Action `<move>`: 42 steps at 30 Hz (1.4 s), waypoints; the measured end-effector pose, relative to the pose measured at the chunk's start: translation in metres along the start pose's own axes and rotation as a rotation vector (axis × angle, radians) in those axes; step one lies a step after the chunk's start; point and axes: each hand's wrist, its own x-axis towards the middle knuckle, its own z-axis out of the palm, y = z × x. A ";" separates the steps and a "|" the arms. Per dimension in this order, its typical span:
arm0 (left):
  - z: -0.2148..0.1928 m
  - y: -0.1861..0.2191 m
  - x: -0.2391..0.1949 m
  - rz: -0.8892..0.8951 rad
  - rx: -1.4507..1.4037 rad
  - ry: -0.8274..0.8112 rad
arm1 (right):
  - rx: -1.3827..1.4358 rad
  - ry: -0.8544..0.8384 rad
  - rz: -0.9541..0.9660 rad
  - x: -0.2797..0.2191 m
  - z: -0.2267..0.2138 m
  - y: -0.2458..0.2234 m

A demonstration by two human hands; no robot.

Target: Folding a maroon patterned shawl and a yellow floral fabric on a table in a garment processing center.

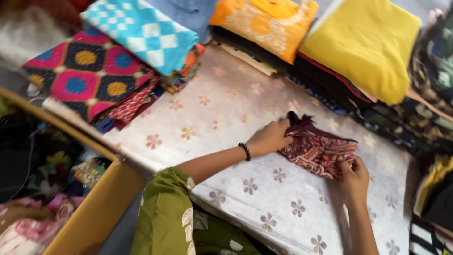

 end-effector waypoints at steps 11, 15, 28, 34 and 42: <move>-0.197 -0.166 0.037 0.237 -0.395 0.349 | 0.381 -0.426 -0.275 0.000 0.120 -0.253; -0.341 -0.176 0.021 0.072 -0.240 0.531 | 0.394 -0.494 -0.447 0.020 0.207 -0.313; -0.390 -0.281 0.024 -0.398 0.485 0.817 | 0.217 -0.538 -0.611 0.001 0.370 -0.379; -0.381 -0.235 0.010 -0.450 0.617 0.824 | -0.334 -0.326 -0.833 -0.015 0.319 -0.421; -0.334 -0.235 0.003 -0.329 0.707 0.357 | -0.408 -0.416 -1.126 0.005 0.376 -0.391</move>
